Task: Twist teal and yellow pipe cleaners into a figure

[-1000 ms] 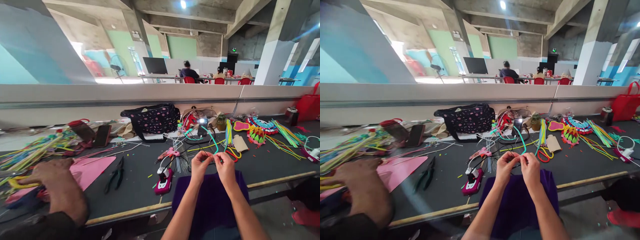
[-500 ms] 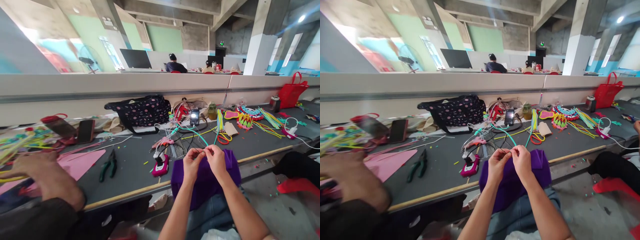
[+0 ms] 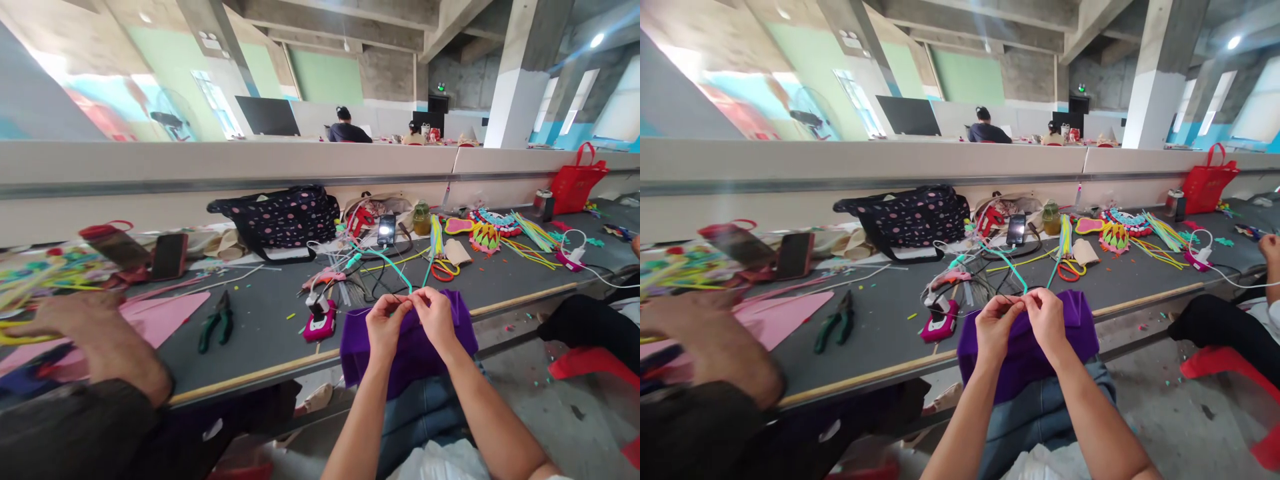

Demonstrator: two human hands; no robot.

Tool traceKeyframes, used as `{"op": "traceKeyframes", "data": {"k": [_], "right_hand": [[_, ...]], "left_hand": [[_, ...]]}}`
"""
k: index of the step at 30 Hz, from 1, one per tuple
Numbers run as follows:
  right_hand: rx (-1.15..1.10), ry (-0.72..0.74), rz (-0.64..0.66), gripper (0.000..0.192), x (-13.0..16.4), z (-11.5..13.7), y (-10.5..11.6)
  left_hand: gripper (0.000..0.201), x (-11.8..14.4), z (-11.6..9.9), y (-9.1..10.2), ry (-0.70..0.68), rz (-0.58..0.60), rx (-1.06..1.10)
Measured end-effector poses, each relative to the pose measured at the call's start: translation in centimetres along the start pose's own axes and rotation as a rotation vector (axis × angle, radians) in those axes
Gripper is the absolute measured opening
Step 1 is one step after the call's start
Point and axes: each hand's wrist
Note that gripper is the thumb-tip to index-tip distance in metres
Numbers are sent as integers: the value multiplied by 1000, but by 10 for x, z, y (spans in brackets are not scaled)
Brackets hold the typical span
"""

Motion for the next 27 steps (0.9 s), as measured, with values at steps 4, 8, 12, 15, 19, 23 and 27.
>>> {"op": "traceKeyframes", "data": {"k": [4,8,12,15,19,23,27], "right_hand": [[5,44,-22,19,2,2,-2],[44,94,-1,21,5,3,-4],[19,93,33,22,9,-2,-1],[-51,24,53,23,12,-9,1],[-68,-35,56,29,13,-17,2],[-24,-24,49,32,8,-23,1],[45,32,31,33,-2,-29,-3]], "left_hand": [[20,1,0,2,44,-16,67],[21,3,-3,5,75,-23,130],[21,6,-2,7,158,39,205],[23,7,-1,8,236,101,269],[22,6,0,6,250,108,257],[23,-3,3,4,254,116,206],[25,-17,11,6,284,120,218]]}}
Point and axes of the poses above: each hand's wrist, its own x-axis away from the middle knuckle, its own y-axis out of the back of the hand, z = x × y, and after that the axes turned 5 degrees about z, right-handed
